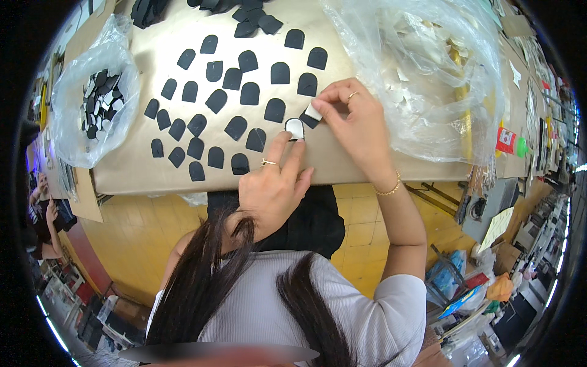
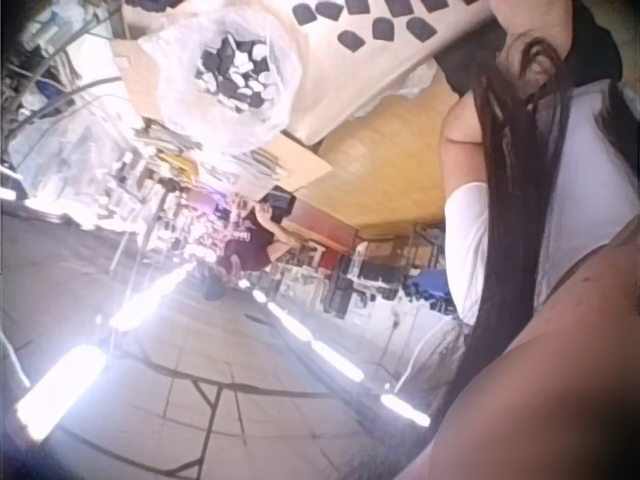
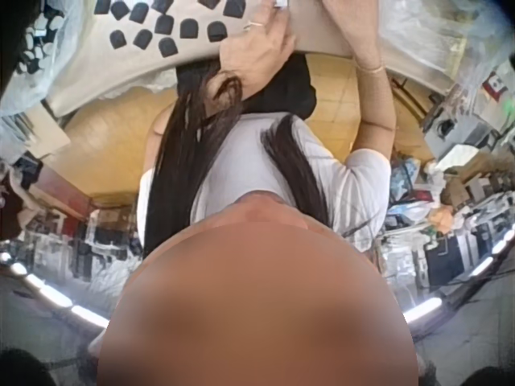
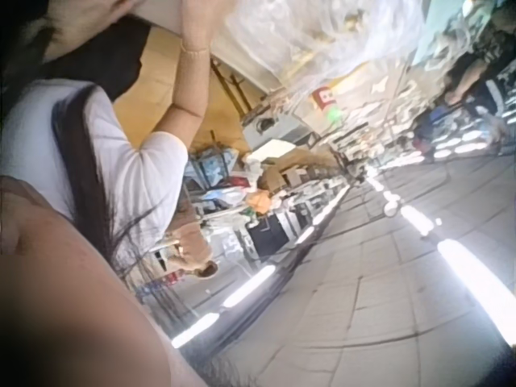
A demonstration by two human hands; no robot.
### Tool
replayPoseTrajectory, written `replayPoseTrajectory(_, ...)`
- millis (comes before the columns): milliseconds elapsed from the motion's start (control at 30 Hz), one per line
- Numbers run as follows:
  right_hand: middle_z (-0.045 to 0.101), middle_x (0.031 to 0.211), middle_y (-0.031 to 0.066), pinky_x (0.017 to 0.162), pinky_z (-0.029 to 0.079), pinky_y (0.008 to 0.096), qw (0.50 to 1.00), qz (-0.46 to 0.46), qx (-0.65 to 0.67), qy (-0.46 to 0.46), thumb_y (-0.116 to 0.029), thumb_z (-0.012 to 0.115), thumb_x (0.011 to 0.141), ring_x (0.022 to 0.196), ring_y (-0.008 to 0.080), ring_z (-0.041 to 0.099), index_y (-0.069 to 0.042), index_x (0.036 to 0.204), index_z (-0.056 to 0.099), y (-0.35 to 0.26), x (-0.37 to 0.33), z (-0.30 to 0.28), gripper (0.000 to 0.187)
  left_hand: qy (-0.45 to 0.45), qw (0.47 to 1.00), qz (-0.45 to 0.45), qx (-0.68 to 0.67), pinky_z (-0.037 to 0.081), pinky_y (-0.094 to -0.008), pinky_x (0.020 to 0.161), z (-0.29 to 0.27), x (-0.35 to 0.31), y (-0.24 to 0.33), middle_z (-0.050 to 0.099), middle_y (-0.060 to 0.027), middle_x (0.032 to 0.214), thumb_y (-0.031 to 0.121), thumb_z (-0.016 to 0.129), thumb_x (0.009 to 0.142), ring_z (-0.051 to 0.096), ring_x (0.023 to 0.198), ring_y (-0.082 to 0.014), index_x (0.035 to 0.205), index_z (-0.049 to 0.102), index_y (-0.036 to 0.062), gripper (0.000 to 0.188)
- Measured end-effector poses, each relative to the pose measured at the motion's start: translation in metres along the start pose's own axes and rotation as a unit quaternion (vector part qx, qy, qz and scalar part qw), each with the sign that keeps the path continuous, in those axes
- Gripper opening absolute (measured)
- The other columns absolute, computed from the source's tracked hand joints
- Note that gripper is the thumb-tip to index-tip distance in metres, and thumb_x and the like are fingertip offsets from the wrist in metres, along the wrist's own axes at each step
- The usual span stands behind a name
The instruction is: The person repeatedly picks up small black and white semi-circular pieces from a table and joins them together by hand. The person arranges the joined pieces on the table and continues the process with additional pieces.
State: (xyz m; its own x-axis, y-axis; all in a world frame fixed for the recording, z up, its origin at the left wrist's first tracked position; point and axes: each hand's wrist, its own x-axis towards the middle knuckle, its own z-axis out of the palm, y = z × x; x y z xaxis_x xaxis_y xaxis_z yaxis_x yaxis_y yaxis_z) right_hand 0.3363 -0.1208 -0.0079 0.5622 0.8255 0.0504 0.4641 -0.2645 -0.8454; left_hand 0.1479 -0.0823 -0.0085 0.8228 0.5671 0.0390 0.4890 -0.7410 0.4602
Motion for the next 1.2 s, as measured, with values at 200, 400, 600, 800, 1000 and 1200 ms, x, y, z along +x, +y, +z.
replayPoseTrajectory(200,0.067,0.099,0.0086,0.067,0.057,0.0282,0.999,-0.026,-0.028,0.036,-0.005,0.076,0.086,0.079,0.0176,0.07,0.001,0.088,0.072,0.005,-0.013,0.015,0.007,-0.012,1.0,0.004,-0.006,0.057,-0.0356,0.051,0.001,0.007,0.004,0.055,-0.0077,0.132,0.028,0.075,0.085,0.07,0.065,-0.0244,0.131,0.059,0.0101,0.051)
replayPoseTrajectory(400,0.067,0.098,0.009,0.062,0.054,0.0306,0.996,-0.05,-0.061,0.052,-0.006,0.076,0.085,0.08,0.0207,0.068,0.001,0.087,0.072,0.004,-0.014,0.019,0.008,-0.032,0.999,-0.017,-0.01,0.057,-0.0371,0.05,-0.001,0.012,0.005,0.054,-0.0078,0.132,0.03,0.073,0.088,0.069,0.061,-0.0254,0.134,0.058,0.0128,0.052)
replayPoseTrajectory(600,0.066,0.098,0.0095,0.065,0.054,0.0318,0.992,-0.07,-0.088,0.063,-0.006,0.076,0.084,0.079,0.0226,0.068,0.0,0.087,0.072,0.004,-0.015,0.02,0.008,-0.024,1.0,0.001,-0.005,0.055,-0.0342,0.048,-0.002,0.017,0.003,0.055,-0.0103,0.132,0.03,0.071,0.088,0.067,0.056,-0.0225,0.135,0.057,0.0096,0.054)
replayPoseTrajectory(800,0.066,0.098,0.0097,0.068,0.054,0.0331,0.992,-0.069,-0.085,0.067,-0.006,0.078,0.083,0.081,0.0233,0.066,0.0,0.086,0.071,0.005,-0.015,0.022,0.009,-0.006,1.0,0.027,0.014,0.052,-0.0311,0.046,0.005,0.019,0.002,0.054,-0.0124,0.139,0.029,0.069,0.087,0.063,0.051,-0.0196,0.138,0.055,0.0048,0.058)
replayPoseTrajectory(1000,0.063,0.095,0.0099,0.071,0.052,0.0352,0.968,-0.106,-0.196,0.117,-0.005,0.078,0.082,0.084,0.0252,0.064,-0.001,0.091,0.069,0.009,-0.013,0.022,0.013,-0.014,0.995,0.042,0.084,0.051,-0.0298,0.047,0.014,0.021,0.004,0.054,-0.0081,0.144,0.035,0.073,0.085,0.064,0.052,-0.0183,0.138,0.057,0.0049,0.063)
replayPoseTrajectory(1200,0.062,0.101,0.0081,0.088,0.046,0.0363,0.995,0.042,-0.054,0.078,-0.008,0.079,0.082,0.093,0.0242,0.061,-0.005,0.098,0.071,0.011,-0.012,0.016,0.018,-0.026,0.991,0.046,0.126,0.05,-0.0296,0.046,0.013,0.021,0.008,0.054,-0.009,0.144,0.035,0.071,0.086,0.062,0.05,-0.0182,0.136,0.058,0.0043,0.06)
